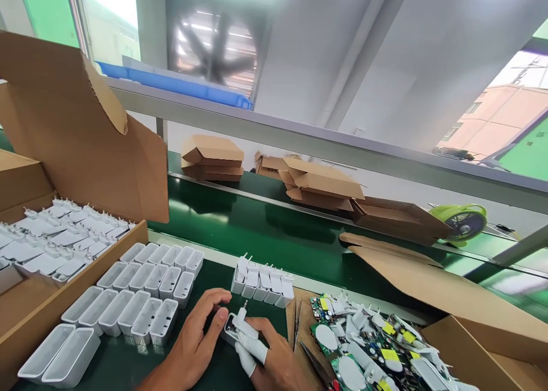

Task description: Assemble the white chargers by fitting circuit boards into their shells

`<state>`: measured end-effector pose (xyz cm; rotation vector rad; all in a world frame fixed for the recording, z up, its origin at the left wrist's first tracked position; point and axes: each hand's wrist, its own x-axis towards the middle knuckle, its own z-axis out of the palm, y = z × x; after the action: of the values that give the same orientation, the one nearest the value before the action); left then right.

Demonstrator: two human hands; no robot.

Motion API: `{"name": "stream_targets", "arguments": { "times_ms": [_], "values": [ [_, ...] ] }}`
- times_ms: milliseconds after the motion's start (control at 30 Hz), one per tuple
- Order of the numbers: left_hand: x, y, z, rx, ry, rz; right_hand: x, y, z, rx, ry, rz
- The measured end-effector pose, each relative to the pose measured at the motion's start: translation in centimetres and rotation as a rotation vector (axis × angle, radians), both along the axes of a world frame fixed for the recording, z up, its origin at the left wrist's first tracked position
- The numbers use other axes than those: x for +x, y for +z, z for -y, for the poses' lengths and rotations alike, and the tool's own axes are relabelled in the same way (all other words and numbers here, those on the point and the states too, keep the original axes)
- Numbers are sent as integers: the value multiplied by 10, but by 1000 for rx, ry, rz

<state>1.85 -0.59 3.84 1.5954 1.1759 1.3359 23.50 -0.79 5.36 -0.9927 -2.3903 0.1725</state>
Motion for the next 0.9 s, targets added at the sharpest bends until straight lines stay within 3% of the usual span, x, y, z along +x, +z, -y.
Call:
{"name": "stream_targets", "arguments": {
  "times_ms": [133,333,567,733,900],
  "values": [
    [-5,-5,2,-18,72,-28,-2,4,-1,28,-24,-137],
    [-6,-10,3,-48,85,-66,-8,-11,-3,-62,1,-137],
    [-9,-17,5,-42,78,-78,-5,3,3,-78,-28,-276],
    [-4,-14,8,-84,91,-62,-3,-14,6,-185,-12,-157],
    [-1,-15,11,-58,67,-102,-5,-29,7,-173,-75,-219]
  ]
}}
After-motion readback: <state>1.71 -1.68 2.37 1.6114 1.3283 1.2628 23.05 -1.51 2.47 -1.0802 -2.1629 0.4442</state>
